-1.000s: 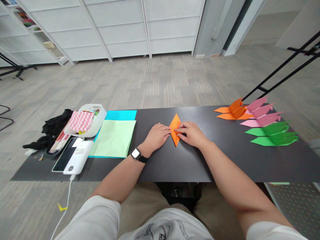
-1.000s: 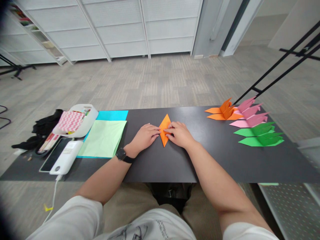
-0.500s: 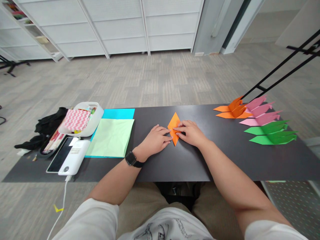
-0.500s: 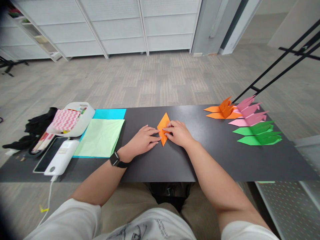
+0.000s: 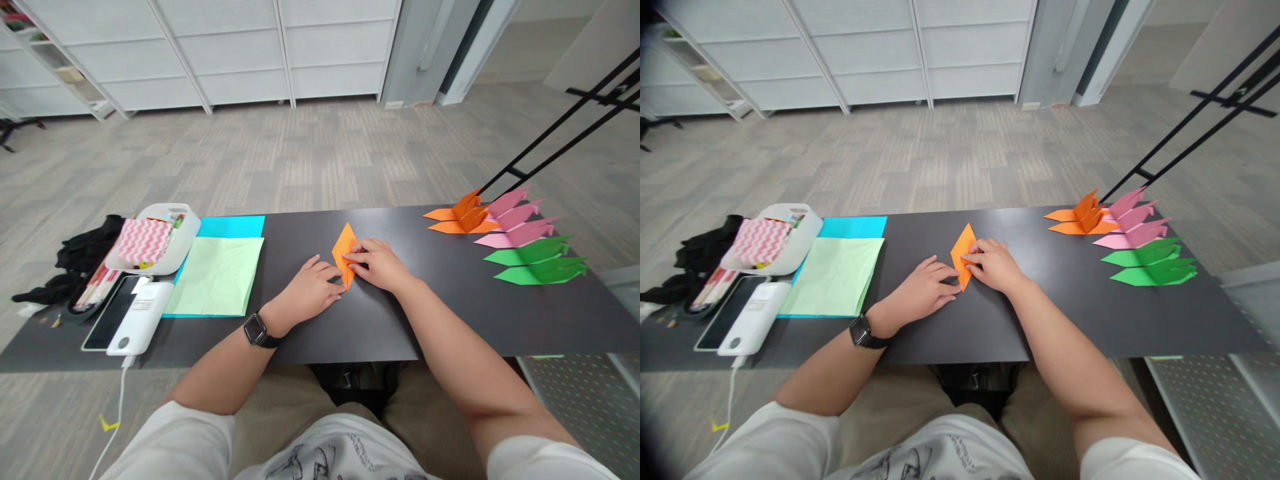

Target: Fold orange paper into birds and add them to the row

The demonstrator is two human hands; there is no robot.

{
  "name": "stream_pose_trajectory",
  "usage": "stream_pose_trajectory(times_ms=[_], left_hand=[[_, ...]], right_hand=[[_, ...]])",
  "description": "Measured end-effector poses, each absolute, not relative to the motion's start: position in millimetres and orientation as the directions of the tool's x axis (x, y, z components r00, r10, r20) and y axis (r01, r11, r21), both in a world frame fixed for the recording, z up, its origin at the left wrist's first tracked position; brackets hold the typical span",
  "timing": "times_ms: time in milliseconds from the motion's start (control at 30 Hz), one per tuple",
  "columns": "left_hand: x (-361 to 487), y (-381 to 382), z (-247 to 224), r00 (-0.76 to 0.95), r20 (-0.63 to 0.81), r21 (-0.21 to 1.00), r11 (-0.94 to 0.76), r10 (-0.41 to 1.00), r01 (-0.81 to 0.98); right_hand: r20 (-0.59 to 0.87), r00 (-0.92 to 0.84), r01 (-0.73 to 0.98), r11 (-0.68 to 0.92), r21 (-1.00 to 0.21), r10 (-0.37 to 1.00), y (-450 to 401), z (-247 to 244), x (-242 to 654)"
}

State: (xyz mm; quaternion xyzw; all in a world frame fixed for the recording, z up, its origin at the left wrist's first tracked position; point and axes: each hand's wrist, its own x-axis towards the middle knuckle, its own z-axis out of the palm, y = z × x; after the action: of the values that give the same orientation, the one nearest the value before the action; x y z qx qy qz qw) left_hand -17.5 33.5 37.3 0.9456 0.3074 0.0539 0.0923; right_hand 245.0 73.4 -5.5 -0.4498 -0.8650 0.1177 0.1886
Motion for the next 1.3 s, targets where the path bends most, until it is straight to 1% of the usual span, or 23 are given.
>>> stream_pose_trajectory(times_ms=[167, 367, 600, 933, 1133, 1300], left_hand=[[-19, 31, 38, 0.810, 0.030, 0.194, -0.798, 0.586, 0.570], [-18, 30, 42, 0.806, 0.016, 0.209, -0.790, 0.591, 0.576], [-16, 28, 42, 0.778, 0.039, 0.240, -0.761, 0.628, 0.602], [-20, 34, 30, 0.704, 0.089, 0.202, -0.705, 0.704, 0.680], [-21, 40, 31, 0.678, 0.057, 0.218, -0.672, 0.733, 0.708], [-23, 48, 28, 0.658, 0.057, 0.215, -0.653, 0.751, 0.726]], right_hand=[[0.205, -0.523, 0.749, 0.560, -0.354, 0.828, 72, -4, 244], [0.191, -0.517, 0.767, 0.551, -0.330, 0.834, 71, -2, 242], [0.182, -0.511, 0.759, 0.540, -0.363, 0.840, 71, -2, 243], [0.173, -0.500, 0.761, 0.525, -0.381, 0.849, 71, -3, 243], [0.176, -0.495, 0.763, 0.523, -0.381, 0.851, 72, -6, 243], [0.172, -0.492, 0.767, 0.519, -0.377, 0.853, 72, -6, 243]])
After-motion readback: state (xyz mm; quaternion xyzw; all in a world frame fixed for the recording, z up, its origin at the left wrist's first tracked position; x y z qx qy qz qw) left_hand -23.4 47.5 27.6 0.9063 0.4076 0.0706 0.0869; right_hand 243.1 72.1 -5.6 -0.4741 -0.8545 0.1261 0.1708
